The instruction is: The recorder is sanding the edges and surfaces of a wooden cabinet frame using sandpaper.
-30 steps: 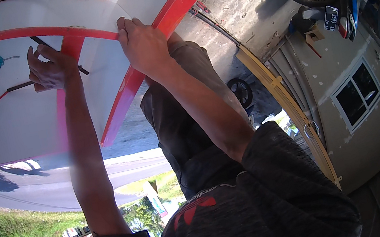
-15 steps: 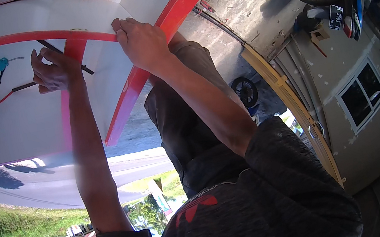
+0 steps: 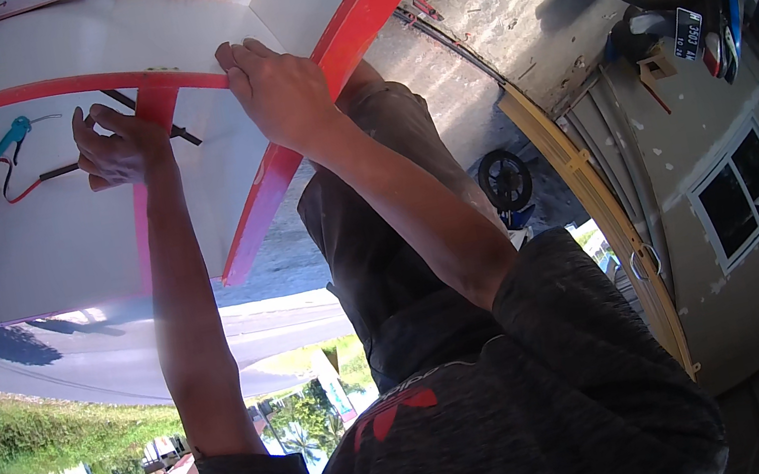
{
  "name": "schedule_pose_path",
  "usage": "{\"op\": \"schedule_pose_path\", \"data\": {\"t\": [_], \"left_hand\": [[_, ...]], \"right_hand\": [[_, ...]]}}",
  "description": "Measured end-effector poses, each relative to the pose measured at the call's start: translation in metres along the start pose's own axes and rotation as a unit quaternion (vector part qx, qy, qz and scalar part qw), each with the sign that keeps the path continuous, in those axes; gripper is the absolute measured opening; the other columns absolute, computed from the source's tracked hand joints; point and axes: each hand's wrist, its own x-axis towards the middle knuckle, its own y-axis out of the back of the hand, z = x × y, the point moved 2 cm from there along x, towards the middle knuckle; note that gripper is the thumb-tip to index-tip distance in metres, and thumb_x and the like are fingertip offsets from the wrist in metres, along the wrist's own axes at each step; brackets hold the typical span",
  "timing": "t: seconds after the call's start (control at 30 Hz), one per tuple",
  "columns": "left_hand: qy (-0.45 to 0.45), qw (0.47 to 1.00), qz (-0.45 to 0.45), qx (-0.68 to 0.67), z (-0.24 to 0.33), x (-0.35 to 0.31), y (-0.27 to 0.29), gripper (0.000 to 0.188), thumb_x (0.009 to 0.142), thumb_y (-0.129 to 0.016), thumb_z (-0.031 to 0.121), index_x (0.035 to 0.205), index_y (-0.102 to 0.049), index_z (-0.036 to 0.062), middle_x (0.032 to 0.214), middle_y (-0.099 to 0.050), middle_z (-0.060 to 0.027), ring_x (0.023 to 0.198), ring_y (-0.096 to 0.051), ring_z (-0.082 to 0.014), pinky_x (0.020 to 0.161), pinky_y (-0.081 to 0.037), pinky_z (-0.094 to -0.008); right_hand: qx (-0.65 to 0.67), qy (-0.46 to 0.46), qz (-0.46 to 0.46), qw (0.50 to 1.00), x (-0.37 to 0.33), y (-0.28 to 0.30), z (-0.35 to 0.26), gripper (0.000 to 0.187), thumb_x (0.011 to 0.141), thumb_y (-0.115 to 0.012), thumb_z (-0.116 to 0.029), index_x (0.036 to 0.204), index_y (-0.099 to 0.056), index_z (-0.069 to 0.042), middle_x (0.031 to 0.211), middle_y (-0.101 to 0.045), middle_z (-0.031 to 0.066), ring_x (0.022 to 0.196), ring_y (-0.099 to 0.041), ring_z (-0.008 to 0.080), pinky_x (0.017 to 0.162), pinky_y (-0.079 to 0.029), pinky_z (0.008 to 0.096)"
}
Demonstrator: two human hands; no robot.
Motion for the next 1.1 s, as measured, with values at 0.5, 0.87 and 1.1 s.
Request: {"op": "schedule_pose_path", "data": {"t": [0.5,0.87,1.1], "left_hand": [[0.044,0.998,-0.044,-0.013,0.003,-0.001,0.008,0.042,0.102,-0.048,0.041,0.128,-0.063,0.0111,0.109,-0.072,0.0025,0.108,-0.053,-0.0216,0.095,-0.028,-0.0438],[0.066,0.995,-0.069,-0.028,0.001,0.000,0.013,0.049,0.104,-0.043,0.045,0.133,-0.063,0.0100,0.114,-0.070,-0.0028,0.113,-0.051,-0.0205,0.100,-0.027,-0.0420],[0.064,0.996,-0.057,-0.032,0.003,0.002,0.010,0.051,0.104,-0.043,0.046,0.133,-0.063,0.0097,0.114,-0.070,-0.0033,0.112,-0.052,-0.0205,0.100,-0.027,-0.0422]], "right_hand": [[-0.004,-0.062,-0.063,0.996,-0.003,0.004,-0.002,0.033,0.101,-0.053,-0.022,0.126,-0.066,-0.003,0.124,-0.069,0.0247,0.080,-0.074,0.0379,0.074,-0.062,0.0459],[-0.031,-0.054,-0.002,0.998,-0.031,0.003,-0.010,0.028,0.102,-0.052,-0.021,0.120,-0.063,-0.003,0.104,-0.068,0.0193,0.072,-0.071,0.0361,0.065,-0.060,0.0455],[-0.075,-0.068,0.005,0.995,-0.032,0.000,-0.006,0.028,0.102,-0.052,-0.021,0.118,-0.063,-0.001,0.099,-0.067,0.0197,0.074,-0.071,0.0371,0.066,-0.059,0.0479]]}}
